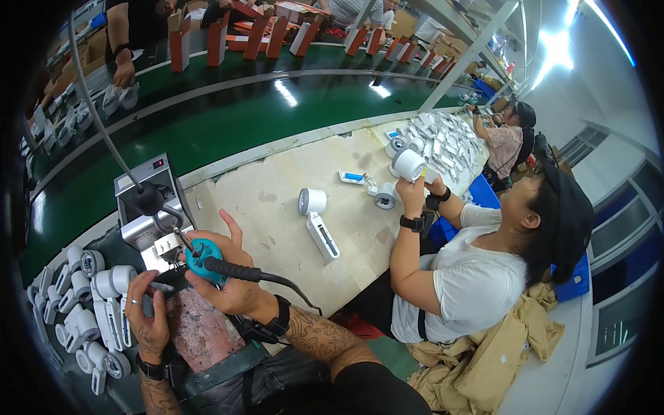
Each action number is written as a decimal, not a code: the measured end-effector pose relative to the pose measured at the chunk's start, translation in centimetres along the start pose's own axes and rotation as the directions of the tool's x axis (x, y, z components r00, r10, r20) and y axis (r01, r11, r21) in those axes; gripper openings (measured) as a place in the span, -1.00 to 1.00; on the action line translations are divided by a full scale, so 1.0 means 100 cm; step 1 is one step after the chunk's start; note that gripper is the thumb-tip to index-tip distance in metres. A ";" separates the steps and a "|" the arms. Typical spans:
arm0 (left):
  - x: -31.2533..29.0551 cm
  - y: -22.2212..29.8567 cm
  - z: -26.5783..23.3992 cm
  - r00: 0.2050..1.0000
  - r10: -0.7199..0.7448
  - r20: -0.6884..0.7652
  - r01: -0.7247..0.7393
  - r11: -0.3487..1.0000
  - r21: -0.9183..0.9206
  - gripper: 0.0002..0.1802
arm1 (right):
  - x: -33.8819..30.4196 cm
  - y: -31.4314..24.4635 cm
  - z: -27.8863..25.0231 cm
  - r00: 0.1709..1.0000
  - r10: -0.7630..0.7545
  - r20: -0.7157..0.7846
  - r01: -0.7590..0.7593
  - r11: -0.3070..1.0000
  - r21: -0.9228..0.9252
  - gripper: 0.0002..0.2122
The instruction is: The person picks up a white fan component, places it into a machine, and uses a power screwdriver to fasten it before setting it aside and repeating the process.
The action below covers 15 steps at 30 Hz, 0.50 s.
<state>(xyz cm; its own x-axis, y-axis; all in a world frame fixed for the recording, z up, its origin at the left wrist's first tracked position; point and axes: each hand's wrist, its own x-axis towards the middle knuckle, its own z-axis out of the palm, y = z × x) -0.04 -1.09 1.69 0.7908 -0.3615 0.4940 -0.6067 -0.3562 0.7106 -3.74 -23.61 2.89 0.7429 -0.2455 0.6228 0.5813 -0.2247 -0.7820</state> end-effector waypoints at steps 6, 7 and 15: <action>0.000 0.000 0.000 1.000 -0.001 -0.002 0.001 1.000 0.005 -0.62 | 0.000 0.002 -0.005 0.997 -0.044 0.058 0.049 0.995 -0.082 -0.68; -0.001 0.000 0.001 1.000 0.000 -0.002 0.000 1.000 0.004 -0.62 | 0.001 0.002 -0.007 0.992 -0.073 0.100 0.087 0.986 -0.144 -0.70; 0.000 0.001 0.000 1.000 -0.007 0.006 0.007 1.000 0.007 -0.62 | 0.006 -0.002 -0.011 0.988 -0.120 0.094 0.139 0.966 -0.219 -0.38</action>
<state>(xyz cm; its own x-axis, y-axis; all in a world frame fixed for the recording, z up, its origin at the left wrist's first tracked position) -0.09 -1.13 1.70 0.7945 -0.3643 0.4858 -0.6017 -0.3650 0.7104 -3.78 -24.77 3.42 0.6954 -0.1269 0.7073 0.5917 -0.4576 -0.6638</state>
